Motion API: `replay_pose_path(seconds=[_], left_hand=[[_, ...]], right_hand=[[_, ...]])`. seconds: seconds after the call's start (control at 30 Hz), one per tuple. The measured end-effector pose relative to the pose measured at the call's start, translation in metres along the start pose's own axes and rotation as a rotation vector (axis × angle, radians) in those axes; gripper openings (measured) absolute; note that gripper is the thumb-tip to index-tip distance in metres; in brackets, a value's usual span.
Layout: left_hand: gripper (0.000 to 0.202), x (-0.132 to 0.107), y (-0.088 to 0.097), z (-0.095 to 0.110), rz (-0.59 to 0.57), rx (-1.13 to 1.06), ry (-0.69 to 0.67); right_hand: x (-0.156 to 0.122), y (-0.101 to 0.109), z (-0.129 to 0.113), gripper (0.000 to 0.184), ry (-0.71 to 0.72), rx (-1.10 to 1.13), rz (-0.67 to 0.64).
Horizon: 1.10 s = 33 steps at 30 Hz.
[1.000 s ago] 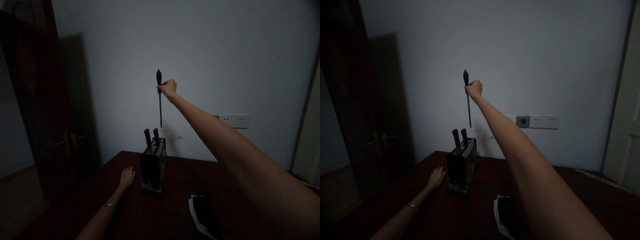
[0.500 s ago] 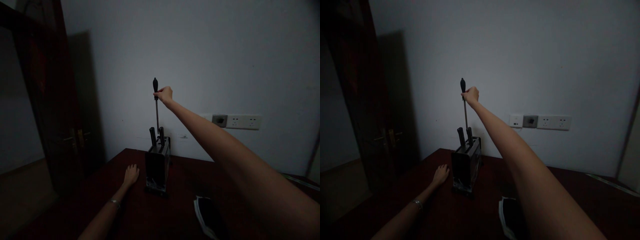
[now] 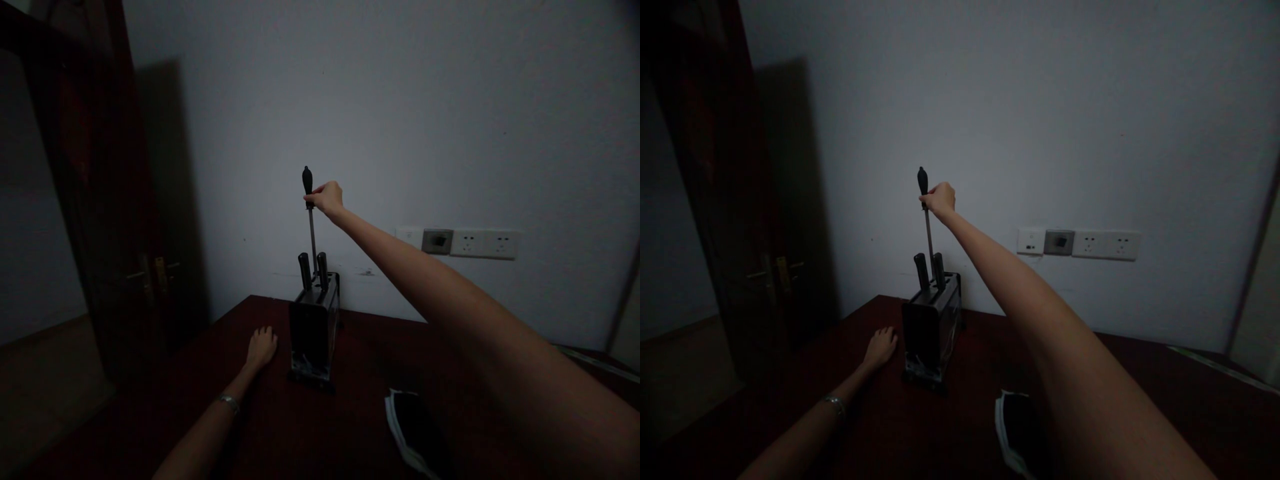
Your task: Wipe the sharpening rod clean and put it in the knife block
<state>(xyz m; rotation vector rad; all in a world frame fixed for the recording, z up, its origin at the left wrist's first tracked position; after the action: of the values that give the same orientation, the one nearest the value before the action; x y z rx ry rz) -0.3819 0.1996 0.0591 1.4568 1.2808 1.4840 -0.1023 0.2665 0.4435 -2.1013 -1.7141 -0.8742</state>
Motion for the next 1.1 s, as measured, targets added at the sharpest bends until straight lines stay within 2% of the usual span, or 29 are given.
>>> replay_pose_path(seconds=[1.1], left_hand=[[0.034, 0.000, 0.001, 0.001, 0.003, 0.012, -0.012]], right_hand=[[-0.011, -0.004, 0.015, 0.024, -0.014, -0.043, -0.029]])
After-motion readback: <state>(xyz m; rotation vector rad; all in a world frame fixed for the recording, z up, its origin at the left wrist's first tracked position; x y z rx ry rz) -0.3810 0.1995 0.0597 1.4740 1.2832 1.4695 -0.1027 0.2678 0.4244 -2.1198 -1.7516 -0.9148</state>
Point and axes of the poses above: each hand's wrist, its own x-axis towards the middle knuckle, its own y-axis out of the back of the hand, z = x × y, the point moved 10 cm from there along x, towards the middle knuckle, and after that the axes turned 10 degrees about -y, right-handed, at the moved point
